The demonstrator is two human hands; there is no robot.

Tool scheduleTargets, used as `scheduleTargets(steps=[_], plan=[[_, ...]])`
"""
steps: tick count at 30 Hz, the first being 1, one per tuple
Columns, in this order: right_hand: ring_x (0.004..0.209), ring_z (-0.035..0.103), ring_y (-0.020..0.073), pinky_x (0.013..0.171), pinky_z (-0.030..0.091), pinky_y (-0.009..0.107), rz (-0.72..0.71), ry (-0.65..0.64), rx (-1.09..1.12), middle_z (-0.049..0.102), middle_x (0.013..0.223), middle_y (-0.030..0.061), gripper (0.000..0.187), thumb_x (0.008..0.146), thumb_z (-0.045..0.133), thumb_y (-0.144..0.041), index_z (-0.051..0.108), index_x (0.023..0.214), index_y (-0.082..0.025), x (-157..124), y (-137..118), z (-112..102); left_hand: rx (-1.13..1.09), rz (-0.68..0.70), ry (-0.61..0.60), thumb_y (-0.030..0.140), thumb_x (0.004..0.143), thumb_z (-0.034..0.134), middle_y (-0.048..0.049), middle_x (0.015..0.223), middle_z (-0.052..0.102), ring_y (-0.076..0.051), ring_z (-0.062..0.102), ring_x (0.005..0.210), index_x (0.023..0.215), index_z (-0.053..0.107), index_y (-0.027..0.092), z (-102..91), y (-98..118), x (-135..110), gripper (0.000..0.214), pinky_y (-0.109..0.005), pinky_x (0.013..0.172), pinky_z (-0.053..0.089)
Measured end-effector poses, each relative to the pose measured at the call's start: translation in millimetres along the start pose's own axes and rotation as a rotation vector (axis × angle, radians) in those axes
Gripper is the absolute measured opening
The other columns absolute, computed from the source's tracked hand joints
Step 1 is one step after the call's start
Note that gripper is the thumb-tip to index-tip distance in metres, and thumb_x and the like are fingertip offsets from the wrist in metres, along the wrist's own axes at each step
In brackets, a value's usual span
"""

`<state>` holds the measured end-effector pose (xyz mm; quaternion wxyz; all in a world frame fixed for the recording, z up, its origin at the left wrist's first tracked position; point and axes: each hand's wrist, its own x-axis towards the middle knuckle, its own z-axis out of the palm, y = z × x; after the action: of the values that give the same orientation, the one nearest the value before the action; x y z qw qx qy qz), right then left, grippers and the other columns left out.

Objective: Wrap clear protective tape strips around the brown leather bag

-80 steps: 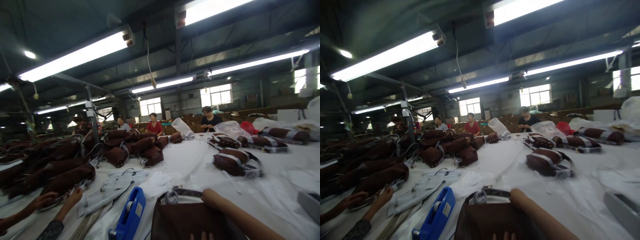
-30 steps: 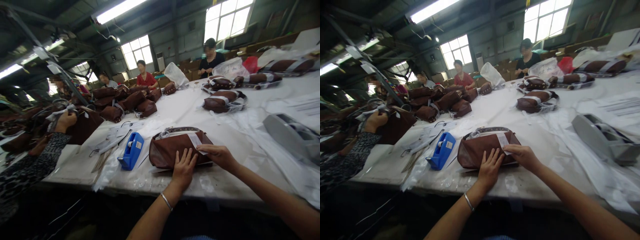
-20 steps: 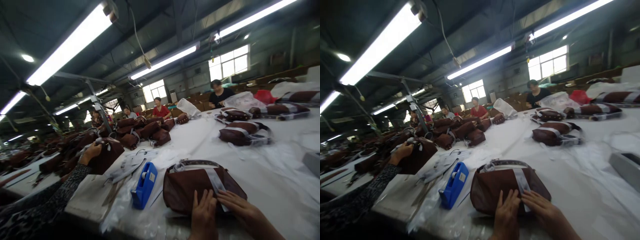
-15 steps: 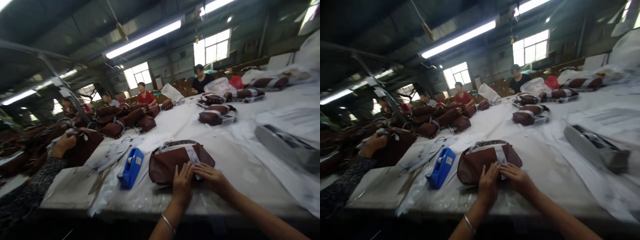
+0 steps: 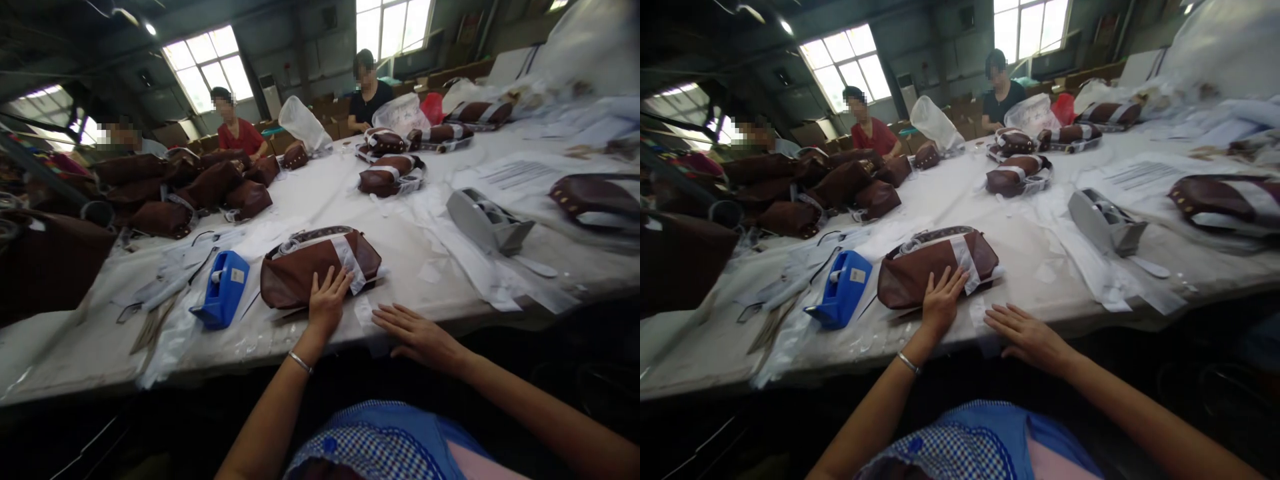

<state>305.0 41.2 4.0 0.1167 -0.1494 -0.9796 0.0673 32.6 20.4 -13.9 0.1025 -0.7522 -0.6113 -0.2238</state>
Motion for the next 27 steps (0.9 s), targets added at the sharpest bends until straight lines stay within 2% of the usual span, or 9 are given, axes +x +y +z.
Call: scheduleTargets(steps=[3,7,10,12,16,18,21,24,27], plan=[[0.147,0.024,0.0263,0.121,0.026,0.052,0.017,-0.01,0.014,0.032,0.158,0.0088,0.077,0.088,0.056,-0.007,0.024,0.157,-0.023,0,-6,6,0.008,-0.001,-0.001,0.009,0.094,0.037,0.0024,0.157,0.035,-0.024,0.024,0.15,0.153,0.029,0.033,-0.1,0,0,0.064,-0.061,0.121,0.02],[0.143,0.034,0.0225,0.12,0.03,0.049,-0.03,0.112,0.101,0.046,0.15,0.0074,0.071,0.087,0.045,-0.002,0.033,0.154,-0.022,17,-7,8,0.024,0.002,0.004,0.009,0.093,0.038,0.0026,0.157,0.035,-0.023,0.024,0.15,0.153,0.029,0.032,-0.5,0,0,0.065,-0.061,0.121,0.021],[0.139,0.041,0.0236,0.12,0.029,0.052,-0.058,0.081,0.202,0.049,0.148,0.0068,0.072,0.08,0.047,-0.003,0.042,0.149,-0.023,28,-7,-3,0.034,-0.003,0.015,0.009,0.093,0.041,0.0018,0.156,0.037,-0.023,0.025,0.149,0.153,0.029,0.033,-0.6,1,0,0.066,-0.06,0.12,0.023],[0.136,0.045,0.0237,0.118,0.033,0.051,-0.017,0.162,0.249,0.052,0.145,0.0064,0.067,0.081,0.048,-0.004,0.048,0.144,-0.025,37,-5,-12,0.035,-0.002,0.021,0.01,0.093,0.042,0.0009,0.156,0.038,-0.023,0.025,0.149,0.153,0.029,0.033,-0.4,1,0,0.066,-0.06,0.12,0.023],[0.126,0.053,0.0246,0.109,0.043,0.046,0.092,0.439,0.06,0.06,0.133,0.009,0.048,0.094,0.049,-0.008,0.055,0.139,-0.024,67,13,-17,0.014,-0.001,0.021,0.012,0.094,0.042,0.001,0.156,0.038,-0.023,0.024,0.15,0.153,0.03,0.032,0.3,1,0,0.063,-0.061,0.121,0.02],[0.118,0.057,0.0265,0.105,0.045,0.046,0.052,0.454,-0.073,0.065,0.124,0.01,0.041,0.095,0.057,-0.015,0.058,0.135,-0.023,85,25,-14,0.002,-0.001,0.02,0.011,0.095,0.041,0.0008,0.156,0.038,-0.024,0.024,0.15,0.152,0.03,0.031,0.6,0,0,0.062,-0.061,0.121,0.02],[0.097,0.063,0.0223,0.089,0.049,0.039,-0.031,0.484,-0.175,0.071,0.101,0.005,0.029,0.095,0.059,-0.015,0.068,0.121,-0.026,102,38,-13,-0.007,-0.003,0.023,0.009,0.093,0.04,-0.0005,0.155,0.039,-0.023,0.026,0.149,0.153,0.03,0.03,0.5,0,0,0.064,-0.06,0.121,0.02],[0.083,0.061,0.0183,0.078,0.047,0.034,-0.071,0.511,-0.202,0.07,0.087,0.0018,0.024,0.095,0.06,-0.013,0.073,0.11,-0.028,102,38,-17,-0.016,-0.017,0.03,0.007,0.092,0.039,-0.002,0.156,0.039,-0.022,0.025,0.149,0.154,0.026,0.028,-0.2,1,0,0.067,-0.059,0.122,0.02],[0.081,0.059,0.0176,0.078,0.045,0.034,-0.09,0.493,-0.203,0.069,0.083,0.0017,0.023,0.095,0.06,-0.012,0.073,0.109,-0.026,92,29,-23,-0.023,-0.031,0.031,0.008,0.092,0.038,-0.0034,0.157,0.035,-0.021,0.023,0.15,0.155,0.022,0.025,-1.1,2,0,0.067,-0.057,0.123,0.019]])
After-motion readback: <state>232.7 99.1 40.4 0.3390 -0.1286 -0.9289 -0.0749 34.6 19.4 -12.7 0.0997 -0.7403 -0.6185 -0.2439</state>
